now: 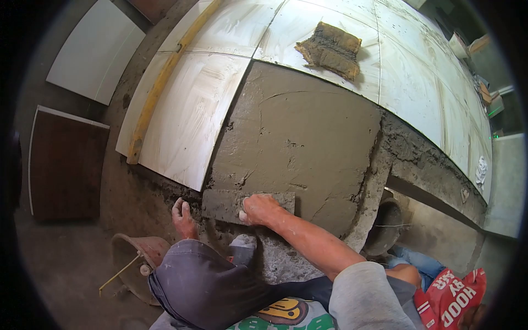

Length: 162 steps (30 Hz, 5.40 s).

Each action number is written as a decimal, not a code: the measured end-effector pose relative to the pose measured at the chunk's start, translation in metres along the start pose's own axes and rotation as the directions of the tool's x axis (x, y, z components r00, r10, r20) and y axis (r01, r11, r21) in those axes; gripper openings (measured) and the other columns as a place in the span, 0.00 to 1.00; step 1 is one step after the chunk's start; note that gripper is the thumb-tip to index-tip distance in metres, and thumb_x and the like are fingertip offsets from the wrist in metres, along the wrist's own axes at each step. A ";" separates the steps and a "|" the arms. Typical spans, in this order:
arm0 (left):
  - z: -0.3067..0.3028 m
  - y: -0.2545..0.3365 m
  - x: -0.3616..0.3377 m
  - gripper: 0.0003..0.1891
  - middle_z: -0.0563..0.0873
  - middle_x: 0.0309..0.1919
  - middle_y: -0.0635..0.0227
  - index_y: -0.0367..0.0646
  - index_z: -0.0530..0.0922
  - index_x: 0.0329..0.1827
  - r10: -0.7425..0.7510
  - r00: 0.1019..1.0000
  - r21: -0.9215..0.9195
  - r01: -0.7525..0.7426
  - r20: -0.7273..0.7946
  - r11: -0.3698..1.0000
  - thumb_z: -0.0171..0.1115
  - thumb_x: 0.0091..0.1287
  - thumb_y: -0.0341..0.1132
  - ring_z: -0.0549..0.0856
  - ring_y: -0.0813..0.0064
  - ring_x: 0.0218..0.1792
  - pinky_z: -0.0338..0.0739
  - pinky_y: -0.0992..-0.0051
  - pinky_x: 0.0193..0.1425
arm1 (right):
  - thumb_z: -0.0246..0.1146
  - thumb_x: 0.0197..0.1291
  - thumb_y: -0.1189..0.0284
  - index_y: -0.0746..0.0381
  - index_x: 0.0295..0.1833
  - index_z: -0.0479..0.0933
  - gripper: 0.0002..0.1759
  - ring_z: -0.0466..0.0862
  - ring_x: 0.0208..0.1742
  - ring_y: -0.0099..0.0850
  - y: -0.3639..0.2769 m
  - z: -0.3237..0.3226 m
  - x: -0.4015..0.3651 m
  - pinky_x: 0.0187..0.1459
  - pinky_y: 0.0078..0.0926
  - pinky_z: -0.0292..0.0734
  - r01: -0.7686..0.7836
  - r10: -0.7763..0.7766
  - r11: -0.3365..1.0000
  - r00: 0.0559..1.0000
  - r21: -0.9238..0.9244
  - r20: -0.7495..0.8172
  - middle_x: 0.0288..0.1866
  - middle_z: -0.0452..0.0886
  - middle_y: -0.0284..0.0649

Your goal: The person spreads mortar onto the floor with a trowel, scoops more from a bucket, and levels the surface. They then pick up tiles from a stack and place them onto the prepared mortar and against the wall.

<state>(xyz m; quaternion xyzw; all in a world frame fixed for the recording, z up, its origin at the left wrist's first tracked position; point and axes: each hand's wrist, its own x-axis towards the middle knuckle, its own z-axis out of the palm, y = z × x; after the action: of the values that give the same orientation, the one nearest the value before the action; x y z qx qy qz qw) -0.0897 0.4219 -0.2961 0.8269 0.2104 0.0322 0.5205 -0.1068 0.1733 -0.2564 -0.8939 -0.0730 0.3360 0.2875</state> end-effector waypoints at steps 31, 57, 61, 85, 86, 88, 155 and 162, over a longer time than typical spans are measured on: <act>-0.014 -0.014 0.007 0.21 0.78 0.54 0.58 0.32 0.73 0.59 -0.025 0.999 -0.024 0.025 0.024 0.999 0.57 0.71 0.40 0.77 0.68 0.53 0.70 0.69 0.60 | 0.61 0.57 0.53 0.68 0.41 0.82 0.26 0.84 0.45 0.50 0.074 -0.114 0.051 0.48 0.46 0.80 -0.303 0.329 0.944 0.906 0.133 -0.265 0.42 0.83 0.56; -0.003 -0.018 0.005 0.22 0.80 0.52 0.58 0.33 0.73 0.60 -0.017 0.996 0.058 0.012 0.085 0.998 0.58 0.70 0.41 0.78 0.68 0.52 0.70 0.69 0.59 | 0.62 0.46 0.67 0.65 0.36 0.84 0.14 0.87 0.42 0.45 -0.011 0.018 0.005 0.45 0.39 0.82 -0.135 0.155 0.975 0.983 0.179 -0.101 0.37 0.86 0.51; -0.006 -0.016 0.009 0.22 0.80 0.52 0.59 0.34 0.73 0.60 0.016 0.996 0.067 -0.022 0.084 0.998 0.58 0.70 0.41 0.78 0.69 0.52 0.70 0.70 0.59 | 0.63 0.45 0.67 0.64 0.35 0.84 0.13 0.87 0.40 0.44 0.000 0.019 -0.007 0.43 0.40 0.82 -0.138 0.153 0.984 0.980 0.116 -0.128 0.35 0.86 0.49; -0.016 -0.035 0.021 0.24 0.79 0.55 0.57 0.33 0.73 0.61 -0.002 0.995 0.162 -0.014 0.099 0.987 0.60 0.69 0.43 0.77 0.68 0.55 0.70 0.69 0.61 | 0.58 0.53 0.66 0.67 0.35 0.81 0.14 0.87 0.40 0.45 0.043 0.010 -0.040 0.42 0.44 0.82 -0.261 0.294 0.951 0.929 0.167 -0.223 0.35 0.85 0.53; -0.014 -0.041 0.026 0.24 0.79 0.54 0.57 0.33 0.73 0.60 0.001 0.996 0.167 -0.017 0.094 0.986 0.61 0.69 0.43 0.77 0.68 0.55 0.70 0.69 0.61 | 0.58 0.55 0.64 0.67 0.36 0.80 0.16 0.87 0.39 0.46 0.055 0.008 -0.057 0.42 0.46 0.81 -0.296 0.324 0.942 0.927 0.161 -0.191 0.34 0.85 0.53; -0.008 -0.045 0.032 0.24 0.78 0.54 0.58 0.34 0.74 0.60 0.019 0.994 0.162 -0.036 0.108 0.986 0.62 0.68 0.42 0.77 0.68 0.55 0.70 0.70 0.61 | 0.57 0.59 0.60 0.68 0.38 0.77 0.19 0.86 0.37 0.49 0.086 0.012 -0.100 0.41 0.48 0.80 -0.370 0.400 0.914 0.892 0.167 -0.211 0.32 0.84 0.53; 0.147 0.271 -0.003 0.19 0.81 0.50 0.68 0.42 0.76 0.60 0.227 0.715 -0.192 -0.132 0.661 0.973 0.55 0.72 0.44 0.78 0.78 0.47 0.69 0.74 0.54 | 0.66 0.49 0.71 0.63 0.24 0.73 0.10 0.71 0.09 0.30 0.110 0.101 -0.241 0.11 0.32 0.66 0.326 0.979 -0.194 0.118 0.925 0.163 0.15 0.73 0.37; 0.167 0.278 -0.006 0.24 0.81 0.53 0.64 0.42 0.75 0.62 0.207 0.619 -0.173 -0.115 0.758 0.978 0.56 0.70 0.48 0.78 0.72 0.51 0.68 0.71 0.57 | 0.66 0.49 0.69 0.66 0.23 0.74 0.13 0.77 0.12 0.32 0.123 0.058 -0.404 0.13 0.33 0.70 -0.027 0.997 -0.042 -0.073 0.999 0.040 0.14 0.74 0.40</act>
<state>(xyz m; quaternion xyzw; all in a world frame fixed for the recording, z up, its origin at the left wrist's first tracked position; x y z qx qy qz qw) 0.0379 0.1755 -0.1286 0.7474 -0.1093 -0.2663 0.5988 -0.4602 -0.0316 -0.1353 -0.4956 0.7499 -0.0973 0.4273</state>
